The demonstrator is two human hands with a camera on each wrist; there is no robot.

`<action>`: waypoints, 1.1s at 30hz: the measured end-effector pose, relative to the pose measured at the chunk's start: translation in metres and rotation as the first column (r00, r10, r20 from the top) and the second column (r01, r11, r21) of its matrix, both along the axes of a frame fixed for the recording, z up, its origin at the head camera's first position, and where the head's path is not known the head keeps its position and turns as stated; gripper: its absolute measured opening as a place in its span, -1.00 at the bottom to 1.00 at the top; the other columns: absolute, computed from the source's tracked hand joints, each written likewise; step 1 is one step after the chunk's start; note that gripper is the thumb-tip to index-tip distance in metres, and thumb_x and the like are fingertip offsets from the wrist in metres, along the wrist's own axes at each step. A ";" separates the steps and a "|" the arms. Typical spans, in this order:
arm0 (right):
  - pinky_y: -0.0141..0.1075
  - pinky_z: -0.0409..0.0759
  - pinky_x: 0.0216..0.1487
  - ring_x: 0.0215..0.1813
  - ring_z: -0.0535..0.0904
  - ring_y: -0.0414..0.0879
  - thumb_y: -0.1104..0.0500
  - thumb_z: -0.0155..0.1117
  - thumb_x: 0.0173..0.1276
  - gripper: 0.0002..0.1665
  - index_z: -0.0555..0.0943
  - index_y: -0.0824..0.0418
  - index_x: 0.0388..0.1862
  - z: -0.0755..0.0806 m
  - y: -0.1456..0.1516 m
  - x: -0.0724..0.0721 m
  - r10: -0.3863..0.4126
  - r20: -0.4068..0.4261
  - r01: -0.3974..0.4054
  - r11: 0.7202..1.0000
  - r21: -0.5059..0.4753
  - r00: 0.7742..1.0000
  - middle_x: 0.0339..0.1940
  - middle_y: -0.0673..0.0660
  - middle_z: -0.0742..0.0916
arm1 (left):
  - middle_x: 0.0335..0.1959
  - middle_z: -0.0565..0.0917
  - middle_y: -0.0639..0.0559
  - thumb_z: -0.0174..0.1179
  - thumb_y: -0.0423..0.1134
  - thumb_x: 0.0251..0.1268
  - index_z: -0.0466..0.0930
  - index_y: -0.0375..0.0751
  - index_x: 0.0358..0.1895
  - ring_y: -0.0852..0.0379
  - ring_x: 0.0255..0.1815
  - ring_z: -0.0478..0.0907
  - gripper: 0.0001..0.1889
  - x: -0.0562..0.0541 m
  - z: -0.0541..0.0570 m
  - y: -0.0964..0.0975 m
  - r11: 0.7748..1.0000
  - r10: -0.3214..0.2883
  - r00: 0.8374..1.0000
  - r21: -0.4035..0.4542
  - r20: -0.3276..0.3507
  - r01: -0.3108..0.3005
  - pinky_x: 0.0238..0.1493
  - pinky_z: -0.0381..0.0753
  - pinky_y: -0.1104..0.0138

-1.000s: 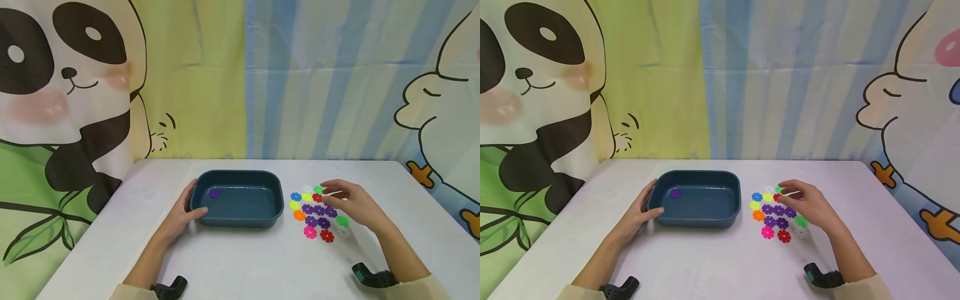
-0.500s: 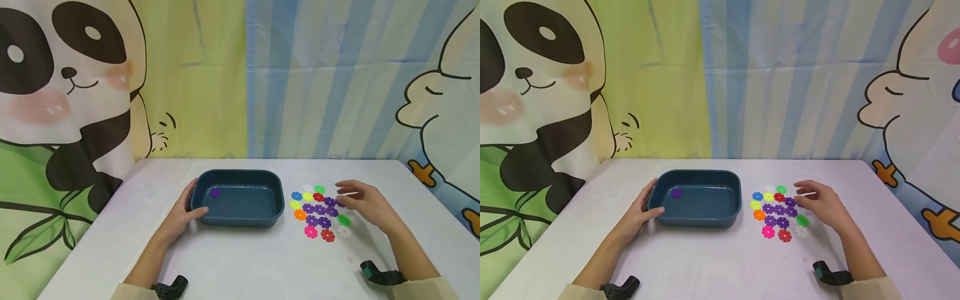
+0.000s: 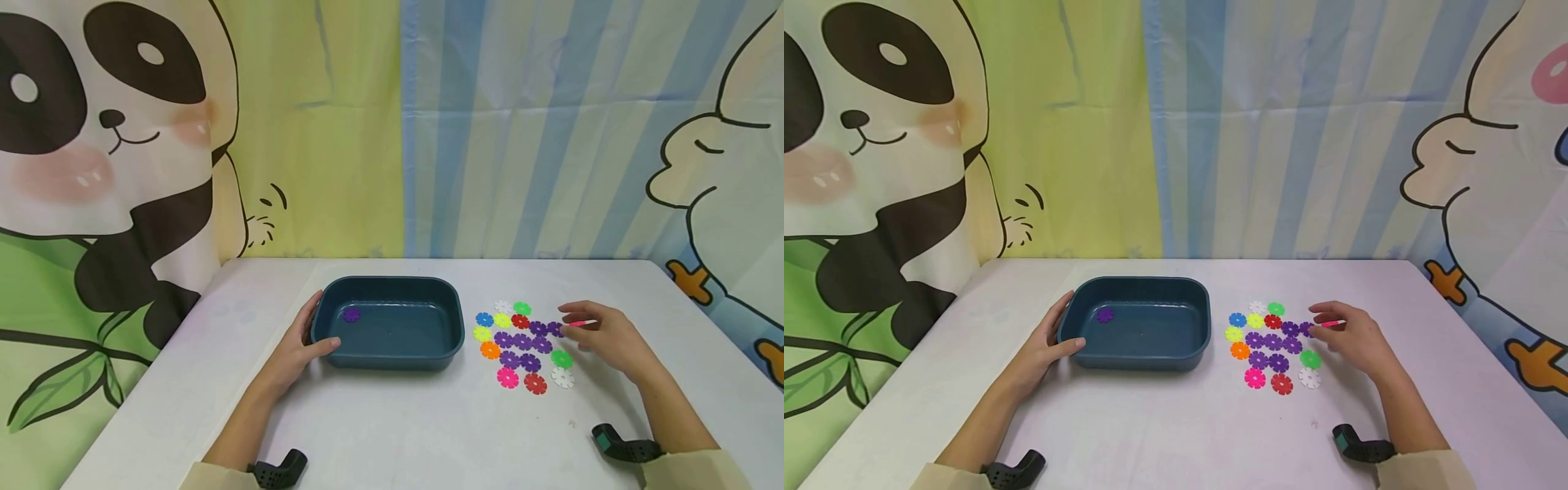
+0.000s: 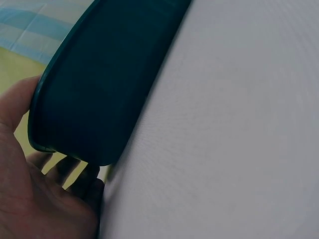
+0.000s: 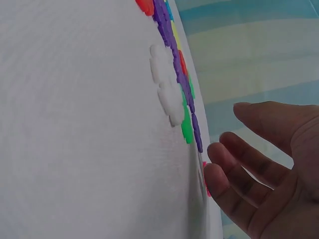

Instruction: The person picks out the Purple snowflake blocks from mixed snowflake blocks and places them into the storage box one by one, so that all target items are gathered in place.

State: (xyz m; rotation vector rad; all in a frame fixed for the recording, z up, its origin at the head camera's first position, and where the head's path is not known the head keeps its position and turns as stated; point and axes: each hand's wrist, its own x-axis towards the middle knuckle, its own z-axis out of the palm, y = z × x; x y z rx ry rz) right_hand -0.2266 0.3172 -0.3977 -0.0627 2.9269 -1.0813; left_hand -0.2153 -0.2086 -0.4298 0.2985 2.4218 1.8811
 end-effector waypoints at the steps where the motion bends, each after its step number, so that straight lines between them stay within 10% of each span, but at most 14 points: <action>1: -0.34 0.73 -0.21 0.10 0.66 0.27 0.08 0.35 0.47 -0.36 0.47 0.33 0.42 -0.001 0.001 0.000 -0.005 0.007 0.005 1.000 0.000 1.000 0.26 0.49 0.62 | 0.74 -0.04 -0.05 0.34 -0.16 0.33 -0.12 0.12 0.71 -0.10 0.76 -0.22 0.00 0.000 0.000 0.000 1.000 -0.002 1.000 0.002 -0.003 0.002 0.67 -0.27 -0.19; 13: -0.28 0.69 -0.19 0.06 0.61 0.27 0.13 0.37 0.44 -0.40 0.52 0.36 0.36 -0.011 0.005 -0.004 -0.025 0.026 0.024 0.998 0.051 0.999 0.17 0.48 0.65 | 0.73 -0.04 -0.06 0.34 -0.16 0.33 -0.12 0.11 0.71 -0.12 0.76 -0.22 0.00 0.001 0.000 0.001 1.000 0.001 1.000 -0.002 -0.008 -0.001 0.67 -0.27 -0.19; 24: 0.32 0.57 0.14 0.20 0.49 0.46 0.13 0.34 0.45 -0.44 0.55 0.42 0.32 -0.014 -0.004 -0.004 -0.034 0.007 0.033 0.990 0.140 0.999 0.27 0.56 0.56 | 0.73 -0.04 -0.08 0.33 -0.19 0.34 -0.13 0.08 0.71 -0.12 0.75 -0.21 -0.01 0.001 0.000 0.000 1.000 0.000 1.000 -0.002 -0.002 0.000 0.67 -0.26 -0.20; 33: 0.26 0.60 0.10 0.06 0.52 0.36 0.14 0.34 0.45 -0.48 0.58 0.45 0.24 -0.016 -0.006 -0.004 -0.043 -0.021 0.046 0.981 0.187 0.999 0.10 0.51 0.60 | 0.73 -0.04 -0.06 0.34 -0.17 0.34 -0.15 0.08 0.71 -0.11 0.75 -0.20 0.01 0.000 0.000 0.000 1.000 -0.005 1.000 -0.006 -0.004 0.005 0.67 -0.25 -0.19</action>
